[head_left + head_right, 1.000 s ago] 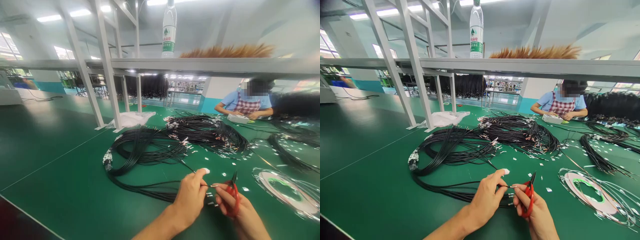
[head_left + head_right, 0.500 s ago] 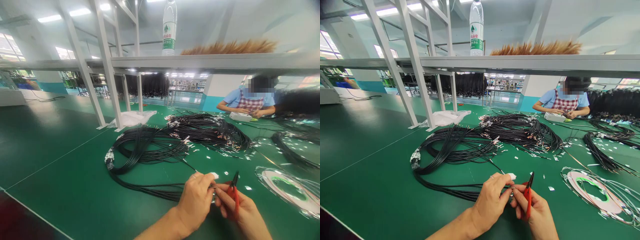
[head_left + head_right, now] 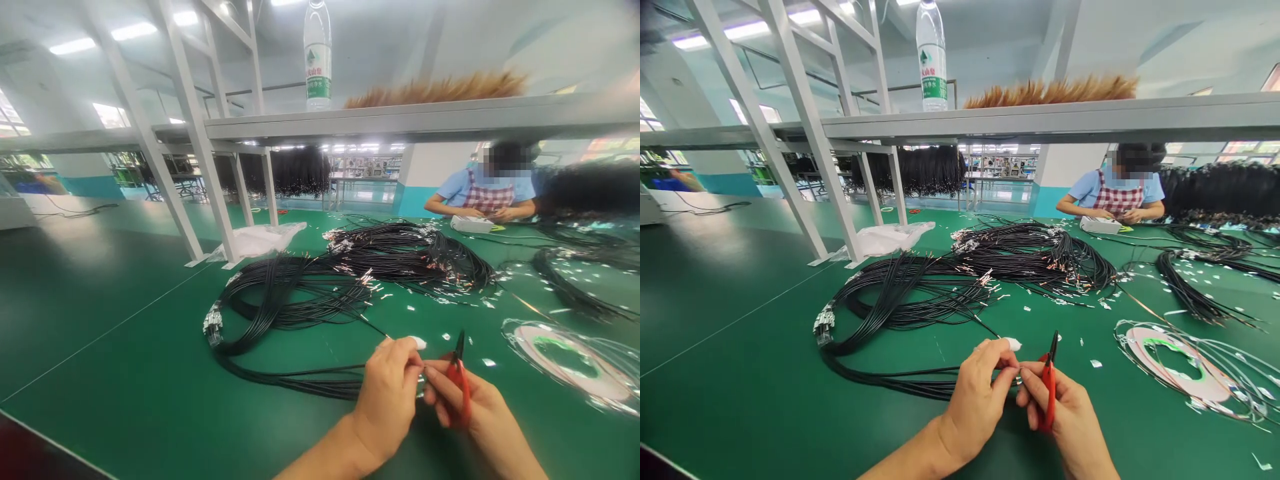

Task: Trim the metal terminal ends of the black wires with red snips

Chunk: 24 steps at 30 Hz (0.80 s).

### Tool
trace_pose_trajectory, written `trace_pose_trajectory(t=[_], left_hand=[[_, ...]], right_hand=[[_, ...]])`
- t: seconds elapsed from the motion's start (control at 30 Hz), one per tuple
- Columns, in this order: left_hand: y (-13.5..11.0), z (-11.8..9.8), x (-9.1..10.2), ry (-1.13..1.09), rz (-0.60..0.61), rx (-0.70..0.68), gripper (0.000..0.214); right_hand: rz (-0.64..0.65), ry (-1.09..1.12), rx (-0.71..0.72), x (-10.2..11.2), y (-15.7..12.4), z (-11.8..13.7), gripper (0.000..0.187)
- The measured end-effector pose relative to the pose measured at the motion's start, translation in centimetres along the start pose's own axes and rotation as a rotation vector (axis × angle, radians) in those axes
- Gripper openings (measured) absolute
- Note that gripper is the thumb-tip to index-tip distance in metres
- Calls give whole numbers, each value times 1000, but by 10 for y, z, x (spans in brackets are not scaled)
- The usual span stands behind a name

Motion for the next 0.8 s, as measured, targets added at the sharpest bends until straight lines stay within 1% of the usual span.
trace_pose_trajectory(t=[0.07, 0.13, 0.23, 0.3, 0.4, 0.5, 0.57, 0.6, 0.67, 0.8], left_hand=[[2, 4, 2, -42, 5, 74, 27], [2, 7, 4, -66, 7, 116, 26], [3, 5, 4, -54, 32, 108, 27], [3, 2, 2, -17, 62, 58, 30], [1, -8, -2, 57, 93, -88, 31], [-3, -19, -5, 138, 79, -230, 28], [-4, -22, -4, 172, 52, -271, 28], [-4, -22, -3, 171, 34, -270, 27], [-3, -18, 0, 123, 1, -222, 23], [2, -5, 4, -13, -17, -26, 19]], right_hand=[[-1, 4, -7, 0, 0, -1, 38], [-3, 12, -11, 0, 1, -1, 37], [-6, 23, -13, 0, 1, -1, 37], [3, 37, -18, 0, 1, -1, 37], [33, 64, -33, -1, 1, -4, 36], [60, 83, -50, -1, 2, -6, 36], [80, 91, -59, -2, 2, -7, 38], [85, 92, -61, -3, 2, -7, 38], [88, 90, -61, -3, 2, -6, 37], [64, 72, -61, -3, 0, -2, 36]])
Point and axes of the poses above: each hand's wrist, its own y-axis towards the middle knuckle, its own x-axis out of the back of the hand, z = x × y, the point moved 9 cm from there along y, towards the middle knuckle, and after that the axes turned 3 degrees about -z, right-handed, at the moved point
